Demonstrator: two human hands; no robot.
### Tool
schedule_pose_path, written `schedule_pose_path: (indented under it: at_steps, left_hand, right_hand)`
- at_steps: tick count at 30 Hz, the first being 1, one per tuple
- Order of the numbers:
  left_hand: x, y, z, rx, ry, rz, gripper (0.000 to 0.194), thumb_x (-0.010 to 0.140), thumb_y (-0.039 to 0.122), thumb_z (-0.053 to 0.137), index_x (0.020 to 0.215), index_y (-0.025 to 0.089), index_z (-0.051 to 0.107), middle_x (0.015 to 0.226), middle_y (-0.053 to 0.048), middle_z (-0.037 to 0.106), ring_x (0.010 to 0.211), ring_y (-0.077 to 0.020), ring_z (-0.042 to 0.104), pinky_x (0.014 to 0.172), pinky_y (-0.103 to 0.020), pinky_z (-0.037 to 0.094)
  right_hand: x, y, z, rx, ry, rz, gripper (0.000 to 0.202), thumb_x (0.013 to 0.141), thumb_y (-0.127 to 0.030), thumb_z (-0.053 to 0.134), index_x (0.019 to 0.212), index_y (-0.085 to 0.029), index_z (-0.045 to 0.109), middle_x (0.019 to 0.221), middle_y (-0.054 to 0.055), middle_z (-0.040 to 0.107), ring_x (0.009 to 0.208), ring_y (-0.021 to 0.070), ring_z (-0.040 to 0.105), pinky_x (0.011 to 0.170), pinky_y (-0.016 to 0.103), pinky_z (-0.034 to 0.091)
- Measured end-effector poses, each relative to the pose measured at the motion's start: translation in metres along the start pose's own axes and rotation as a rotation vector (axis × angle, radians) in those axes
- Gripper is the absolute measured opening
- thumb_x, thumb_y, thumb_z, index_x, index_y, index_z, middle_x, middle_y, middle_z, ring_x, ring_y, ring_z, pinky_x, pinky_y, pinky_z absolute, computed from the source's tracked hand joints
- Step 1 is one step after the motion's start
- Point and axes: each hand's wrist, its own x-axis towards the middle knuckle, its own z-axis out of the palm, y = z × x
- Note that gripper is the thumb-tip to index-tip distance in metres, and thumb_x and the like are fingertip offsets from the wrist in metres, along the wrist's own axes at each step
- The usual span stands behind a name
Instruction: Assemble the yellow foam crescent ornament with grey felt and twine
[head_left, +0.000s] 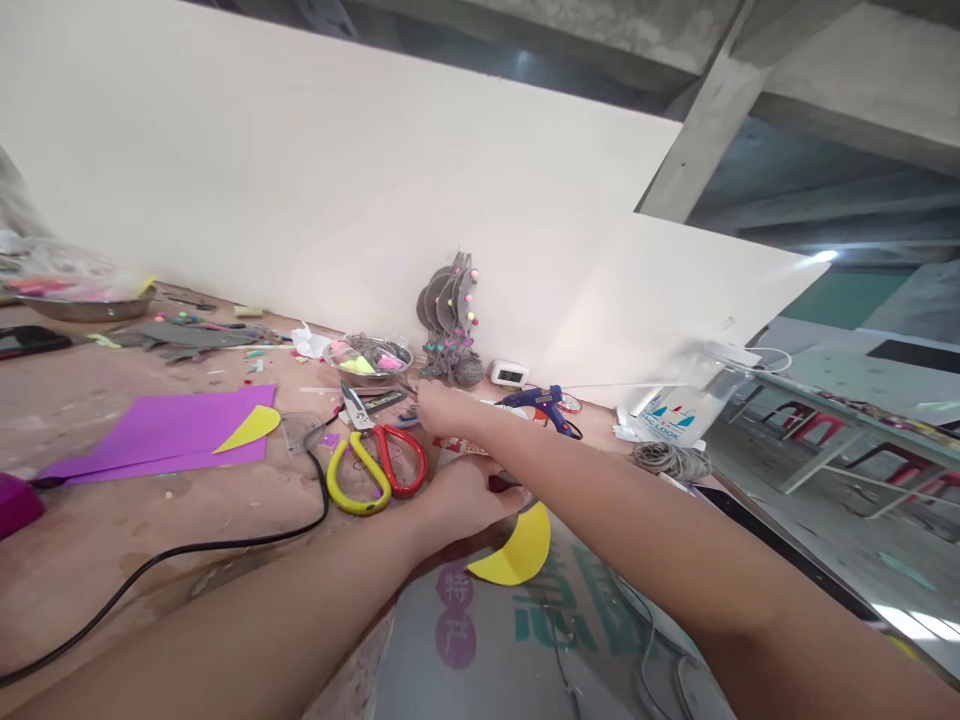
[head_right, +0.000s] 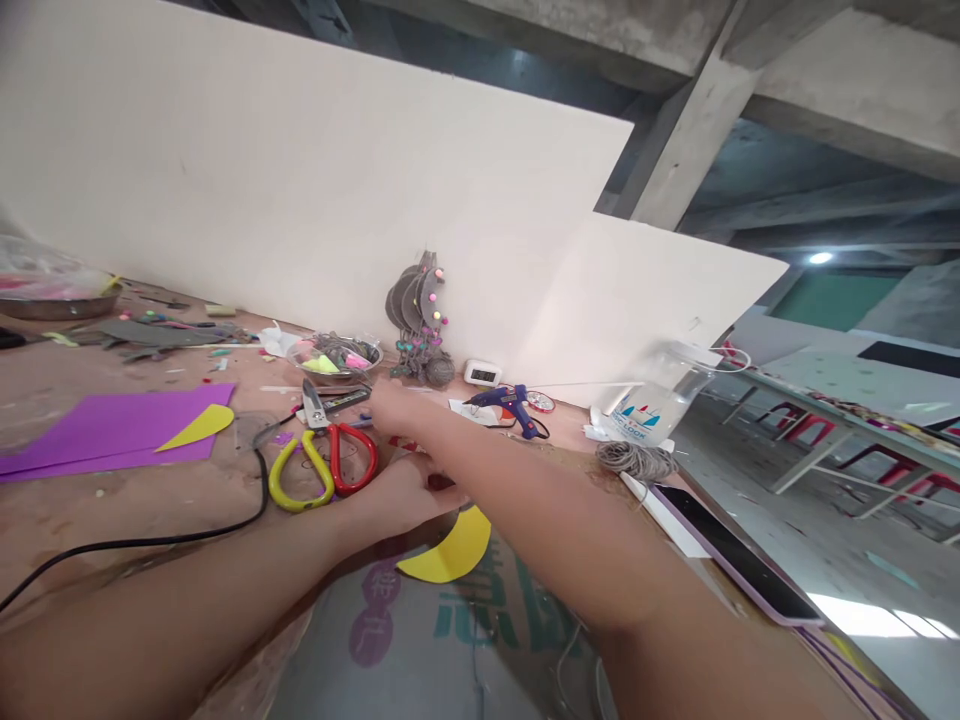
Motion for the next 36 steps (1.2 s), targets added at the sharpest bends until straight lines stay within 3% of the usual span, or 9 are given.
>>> schedule_pose_path:
  at_steps: [2, 6, 9, 13, 17, 20, 27, 31, 36]
  left_hand:
    - [-0.001, 0.001, -0.001, 0.022, -0.017, -0.026, 0.030, 0.073, 0.039, 0.054, 0.092, 0.019, 0.069, 0.090, -0.005, 0.071, 0.081, -0.0217, 0.063, 0.072, -0.030, 0.047]
    - [-0.002, 0.004, -0.004, 0.083, -0.002, -0.073, 0.029, 0.072, 0.042, 0.054, 0.084, 0.019, 0.069, 0.083, -0.004, 0.071, 0.076, -0.0211, 0.062, 0.067, -0.029, 0.046]
    - [-0.002, 0.005, -0.006, 0.023, -0.014, -0.089, 0.029, 0.072, 0.042, 0.054, 0.083, 0.018, 0.068, 0.081, -0.003, 0.070, 0.075, -0.0197, 0.061, 0.065, -0.028, 0.044]
    - [0.000, 0.008, -0.008, -0.031, -0.020, -0.102, 0.029, 0.072, 0.040, 0.055, 0.081, 0.016, 0.068, 0.077, -0.003, 0.067, 0.072, -0.0172, 0.058, 0.059, -0.025, 0.042]
    - [0.002, 0.012, -0.010, -0.113, 0.035, -0.164, 0.031, 0.072, 0.042, 0.057, 0.080, 0.014, 0.066, 0.069, -0.002, 0.062, 0.061, -0.0121, 0.052, 0.051, -0.021, 0.037]
    - [0.002, 0.015, -0.011, -0.177, 0.046, -0.225, 0.034, 0.072, 0.046, 0.057, 0.079, 0.013, 0.063, 0.063, 0.000, 0.057, 0.049, -0.0077, 0.044, 0.043, -0.019, 0.030]
    - [0.001, 0.015, -0.011, -0.196, 0.041, -0.203, 0.035, 0.072, 0.047, 0.060, 0.079, 0.013, 0.063, 0.061, 0.001, 0.053, 0.050, -0.0067, 0.041, 0.043, -0.019, 0.030]
    - [0.001, 0.012, -0.010, -0.214, 0.053, -0.235, 0.041, 0.071, 0.053, 0.060, 0.078, 0.012, 0.061, 0.062, 0.001, 0.054, 0.049, -0.0057, 0.042, 0.044, -0.019, 0.030]
    - [-0.001, 0.015, -0.009, -0.223, 0.017, -0.323, 0.038, 0.072, 0.054, 0.058, 0.068, 0.017, 0.050, 0.043, 0.009, 0.035, 0.034, -0.0038, 0.028, 0.035, -0.018, 0.019]
  right_hand:
    - [-0.010, -0.008, -0.018, -0.066, -0.050, 0.049, 0.013, 0.064, -0.007, 0.059, 0.070, -0.018, 0.055, 0.067, 0.008, 0.061, 0.069, 0.0244, 0.060, 0.063, 0.034, 0.046]
    - [-0.046, -0.024, -0.062, -0.124, -0.042, 0.059, 0.025, 0.079, -0.011, 0.042, 0.101, -0.018, 0.053, 0.104, 0.008, 0.061, 0.093, 0.0206, 0.056, 0.076, 0.030, 0.043]
    - [-0.086, -0.027, -0.087, -0.114, 0.002, 0.098, 0.021, 0.086, -0.024, 0.039, 0.102, -0.021, 0.053, 0.088, 0.002, 0.061, 0.078, 0.0162, 0.055, 0.066, 0.026, 0.042]
    - [-0.139, -0.016, -0.102, 0.003, 0.203, 0.196, 0.025, 0.083, -0.043, 0.048, 0.075, -0.019, 0.051, 0.065, -0.001, 0.049, 0.061, 0.0133, 0.046, 0.054, 0.024, 0.036]
    - [-0.175, 0.002, -0.103, 0.131, 0.223, 0.279, 0.035, 0.081, -0.049, 0.049, 0.063, -0.020, 0.042, 0.057, -0.003, 0.038, 0.054, 0.0121, 0.039, 0.050, 0.025, 0.032]
    - [-0.186, 0.014, -0.099, 0.171, 0.149, 0.348, 0.031, 0.078, -0.048, 0.051, 0.068, -0.019, 0.049, 0.060, -0.002, 0.044, 0.058, 0.0130, 0.044, 0.053, 0.025, 0.036]
    - [-0.190, 0.024, -0.080, 0.385, -0.008, 0.440, 0.026, 0.077, -0.042, 0.054, 0.077, -0.016, 0.060, 0.071, 0.002, 0.060, 0.066, 0.0166, 0.055, 0.061, 0.028, 0.043]
    - [-0.190, 0.027, -0.073, 0.458, 0.018, 0.426, 0.023, 0.079, -0.040, 0.054, 0.079, -0.017, 0.058, 0.072, 0.000, 0.060, 0.064, 0.0146, 0.054, 0.060, 0.026, 0.043]
    - [-0.193, 0.024, -0.070, 0.471, 0.031, 0.374, 0.022, 0.081, -0.039, 0.052, 0.080, -0.017, 0.056, 0.071, -0.001, 0.055, 0.064, 0.0120, 0.050, 0.059, 0.023, 0.040]
